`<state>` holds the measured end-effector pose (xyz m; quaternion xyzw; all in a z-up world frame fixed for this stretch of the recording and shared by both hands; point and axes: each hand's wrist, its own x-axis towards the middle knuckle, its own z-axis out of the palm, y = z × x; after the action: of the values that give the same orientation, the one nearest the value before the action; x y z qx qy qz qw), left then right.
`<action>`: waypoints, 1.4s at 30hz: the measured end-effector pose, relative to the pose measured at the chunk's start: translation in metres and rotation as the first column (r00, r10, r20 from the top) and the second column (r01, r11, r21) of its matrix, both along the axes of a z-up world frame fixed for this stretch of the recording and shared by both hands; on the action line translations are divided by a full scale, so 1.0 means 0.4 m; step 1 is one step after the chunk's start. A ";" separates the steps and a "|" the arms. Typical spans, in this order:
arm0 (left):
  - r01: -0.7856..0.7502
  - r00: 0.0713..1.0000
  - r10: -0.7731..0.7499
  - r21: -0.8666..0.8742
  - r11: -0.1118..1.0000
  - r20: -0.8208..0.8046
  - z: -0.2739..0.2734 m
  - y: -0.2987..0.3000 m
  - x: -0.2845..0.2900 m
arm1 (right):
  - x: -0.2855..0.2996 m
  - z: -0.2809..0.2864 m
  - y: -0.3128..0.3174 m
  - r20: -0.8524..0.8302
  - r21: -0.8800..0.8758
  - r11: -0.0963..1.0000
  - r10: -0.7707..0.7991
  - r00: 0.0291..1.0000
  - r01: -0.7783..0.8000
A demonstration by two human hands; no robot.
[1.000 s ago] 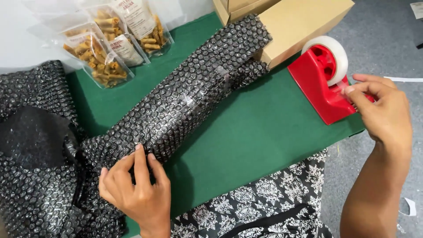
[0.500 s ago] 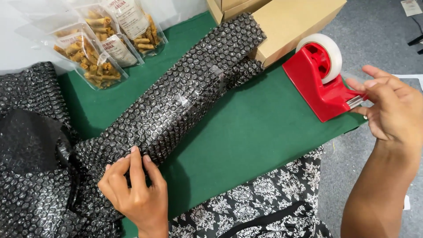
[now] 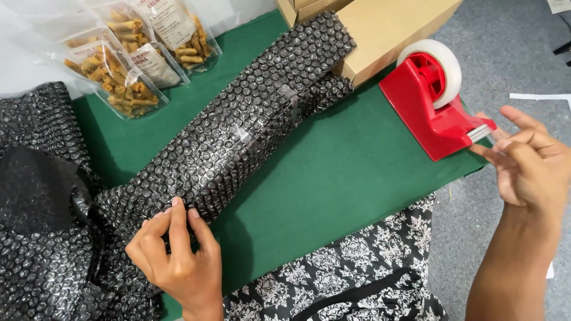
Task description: A person wraps a cardboard box in black bubble wrap and secures it using a tape dispenser.
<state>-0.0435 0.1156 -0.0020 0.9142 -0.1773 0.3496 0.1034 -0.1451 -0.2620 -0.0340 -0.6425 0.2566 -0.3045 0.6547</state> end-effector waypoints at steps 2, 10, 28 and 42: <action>0.005 1.000 -0.005 0.004 1.000 0.012 0.007 -0.002 0.002 | -0.006 -0.018 0.000 -0.052 -0.066 0.997 -0.041 0.998 0.037; 0.022 0.999 -0.022 0.001 1.000 0.043 0.012 -0.004 0.003 | -0.005 -0.079 0.004 -0.056 -0.482 0.866 -0.184 0.981 0.135; 0.075 0.991 -0.065 -0.083 0.994 0.115 0.024 -0.013 0.015 | 0.057 -0.003 0.158 0.225 -0.476 0.879 0.078 0.971 0.039; 0.132 0.982 -0.106 -0.170 0.977 0.156 0.024 -0.004 0.019 | 0.045 -0.008 0.225 0.274 -0.707 0.664 -0.061 0.960 0.244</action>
<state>-0.0359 0.1140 0.0075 0.8607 -0.2069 0.4233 0.1928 -0.1270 -0.1719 -0.0370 -0.7878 0.0893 -0.5070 0.3382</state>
